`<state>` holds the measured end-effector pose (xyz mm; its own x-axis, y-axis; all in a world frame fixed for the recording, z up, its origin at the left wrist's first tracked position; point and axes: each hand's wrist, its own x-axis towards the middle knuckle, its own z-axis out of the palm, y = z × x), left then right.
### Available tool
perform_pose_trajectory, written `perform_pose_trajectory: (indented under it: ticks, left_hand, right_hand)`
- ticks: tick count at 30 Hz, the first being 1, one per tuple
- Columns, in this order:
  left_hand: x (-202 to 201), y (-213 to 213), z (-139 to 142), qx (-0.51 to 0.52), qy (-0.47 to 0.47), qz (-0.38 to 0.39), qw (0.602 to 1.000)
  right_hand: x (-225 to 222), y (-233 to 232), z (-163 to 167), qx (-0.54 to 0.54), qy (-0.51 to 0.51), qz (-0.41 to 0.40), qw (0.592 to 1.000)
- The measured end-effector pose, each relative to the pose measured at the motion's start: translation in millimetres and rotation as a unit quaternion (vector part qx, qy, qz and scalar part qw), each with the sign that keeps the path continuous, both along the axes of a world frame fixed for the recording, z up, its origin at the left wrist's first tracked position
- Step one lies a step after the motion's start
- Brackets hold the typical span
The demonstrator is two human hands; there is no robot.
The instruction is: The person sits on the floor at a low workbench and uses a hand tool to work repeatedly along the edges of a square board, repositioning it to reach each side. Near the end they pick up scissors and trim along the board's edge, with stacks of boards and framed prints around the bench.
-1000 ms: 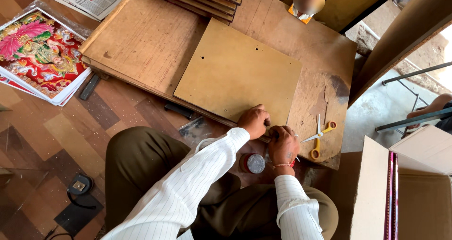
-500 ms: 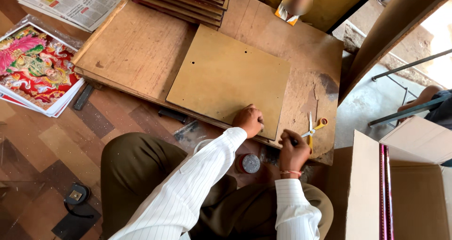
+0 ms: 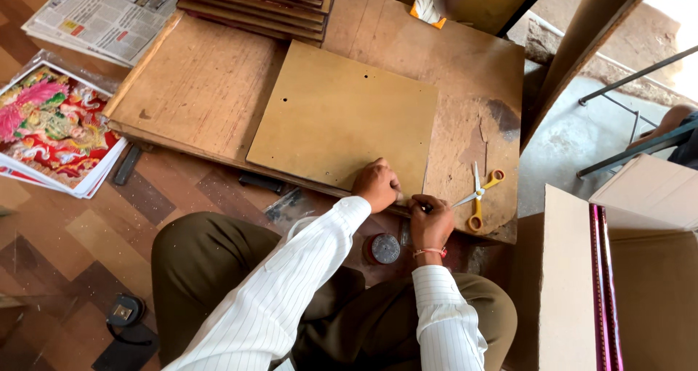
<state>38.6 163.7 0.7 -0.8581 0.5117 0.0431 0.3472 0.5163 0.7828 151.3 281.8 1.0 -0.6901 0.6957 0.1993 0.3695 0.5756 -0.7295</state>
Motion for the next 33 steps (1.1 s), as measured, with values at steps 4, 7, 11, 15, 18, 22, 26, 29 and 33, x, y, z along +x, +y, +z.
perform_pose_trajectory:
  ticks: [4,7,11,15,18,22,26,29,33]
  left_hand:
    - [11,3,-1,0.007,0.045,0.014,0.999]
    - [13,5,-4,0.013,0.066,0.017,0.998]
    - [12,11,-7,-0.006,0.052,0.032,0.998]
    - [9,16,-6,-0.014,0.044,0.035,0.998]
    - [9,19,-7,-0.028,0.036,0.038,0.998]
    - [5,20,-12,-0.016,0.033,0.028,0.999]
    - [0,16,-18,0.016,-0.013,0.011,1.000]
    - [0,12,-18,0.012,-0.012,0.005,1.000]
    - [3,12,-15,0.024,-0.017,0.017,0.999]
  right_hand:
    - [0,1,2,-0.010,-0.007,-0.007,1.000]
    - [2,-1,7,-0.053,-0.023,-0.014,0.998]
    - [5,-3,14,-0.080,-0.017,-0.026,0.996]
    - [7,1,13,-0.115,-0.020,-0.036,0.993]
    - [7,5,6,-0.142,-0.015,-0.048,0.989]
    - [7,14,-2,-0.231,0.053,-0.037,0.971]
    - [13,33,10,-0.429,0.224,-0.075,0.872]
    - [19,37,30,-0.440,0.346,-0.009,0.829]
    - [23,19,51,-0.306,0.372,0.103,0.871]
